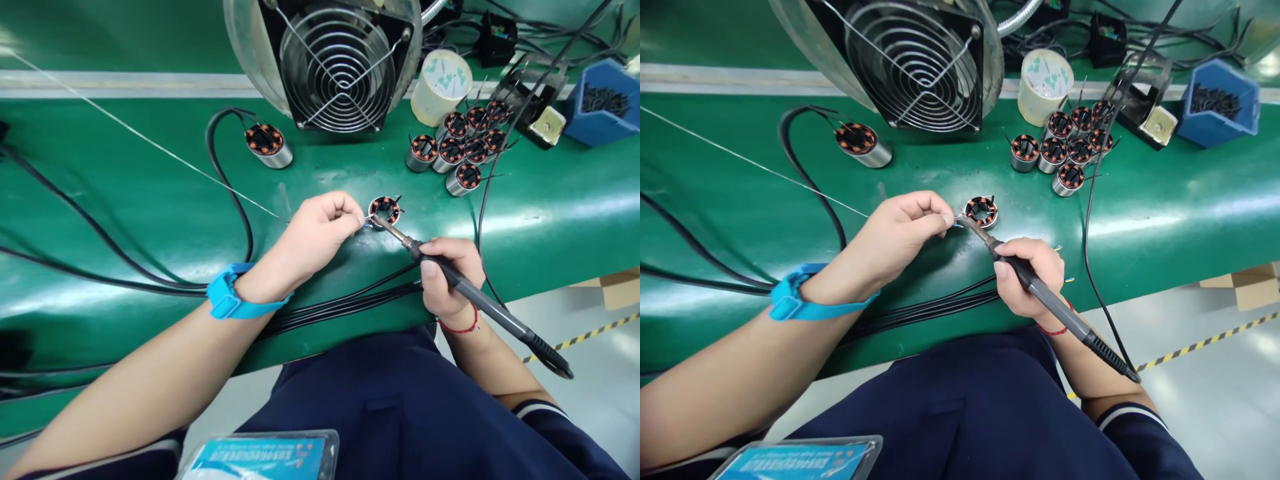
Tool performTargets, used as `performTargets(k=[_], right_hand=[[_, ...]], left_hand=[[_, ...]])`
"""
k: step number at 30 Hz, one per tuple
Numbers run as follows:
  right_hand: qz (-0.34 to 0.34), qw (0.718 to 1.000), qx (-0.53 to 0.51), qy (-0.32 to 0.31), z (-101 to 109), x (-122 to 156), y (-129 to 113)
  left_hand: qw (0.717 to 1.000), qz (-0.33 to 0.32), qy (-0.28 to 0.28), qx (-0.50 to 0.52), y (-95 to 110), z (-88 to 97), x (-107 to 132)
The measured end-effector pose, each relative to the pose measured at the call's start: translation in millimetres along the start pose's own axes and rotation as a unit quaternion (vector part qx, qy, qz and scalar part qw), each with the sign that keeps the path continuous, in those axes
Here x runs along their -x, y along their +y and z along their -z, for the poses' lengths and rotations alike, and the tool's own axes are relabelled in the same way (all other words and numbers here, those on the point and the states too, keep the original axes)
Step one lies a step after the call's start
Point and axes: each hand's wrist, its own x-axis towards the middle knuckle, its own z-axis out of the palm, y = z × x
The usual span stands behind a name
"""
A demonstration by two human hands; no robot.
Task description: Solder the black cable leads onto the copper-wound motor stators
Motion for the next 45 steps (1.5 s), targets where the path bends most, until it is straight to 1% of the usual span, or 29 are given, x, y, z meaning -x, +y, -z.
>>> performTargets(k=[5, 12, 15, 20, 25, 26, 29, 32, 35, 37, 39, 41, 43, 45], right_hand=[[0.001, 1.000, 0.004, -0.014, -0.2, 0.2, 0.0], [0.003, 1.000, 0.003, -0.016, 0.1, 0.6, 1.1], [-0.007, 1.000, 0.003, -0.017, 0.2, 0.9, 1.0], [0.004, 1.000, -0.004, -0.030, 0.6, 0.8, 0.7], [0.016, 1.000, -0.004, 0.000, -0.3, 1.9, 3.6], [0.018, 1.000, -0.008, -0.003, -0.5, 2.0, 4.4], [0.005, 0.999, -0.019, -0.046, -0.4, 1.8, 6.4], [-0.029, 0.994, -0.020, -0.102, 0.8, -1.3, 6.7], [-0.066, 0.985, -0.031, -0.155, 2.6, -11.3, 4.2], [-0.083, 0.980, -0.022, -0.178, 3.1, -21.6, 1.4], [-0.083, 0.977, 0.010, -0.195, 2.0, -32.2, -0.5], [-0.065, 0.973, 0.048, -0.216, -1.0, -39.8, 0.1], [-0.044, 0.968, 0.076, -0.236, -5.1, -42.6, 3.6], [-0.031, 0.965, 0.090, -0.244, -9.0, -41.3, 8.5]], left_hand=[[1.000, -0.010, 0.011, -0.009, 1.5, -1.2, 2.1], [0.998, -0.021, 0.032, -0.046, 0.8, -2.8, 3.7], [0.998, -0.024, 0.042, -0.045, 0.7, -3.3, 3.5], [0.998, -0.022, 0.046, -0.040, 0.5, -3.7, 3.3], [0.998, -0.020, 0.046, -0.039, -0.2, -3.8, 2.8], [0.998, -0.021, 0.046, -0.039, 0.1, -3.8, 2.7], [0.998, -0.020, 0.046, -0.039, 1.7, -4.1, 2.7], [0.998, -0.016, 0.046, -0.038, 2.3, -4.3, 2.7], [0.998, -0.015, 0.043, -0.039, 1.1, -4.1, 2.6], [0.998, -0.015, 0.040, -0.039, 0.0, -3.7, 2.4], [0.999, -0.016, 0.038, -0.036, -0.8, -3.3, 2.1], [0.999, -0.019, 0.036, -0.033, -1.2, -3.2, 1.7], [0.999, -0.023, 0.035, -0.032, -1.0, -3.4, 1.4], [0.999, -0.025, 0.034, -0.032, -0.4, -3.7, 1.2]])
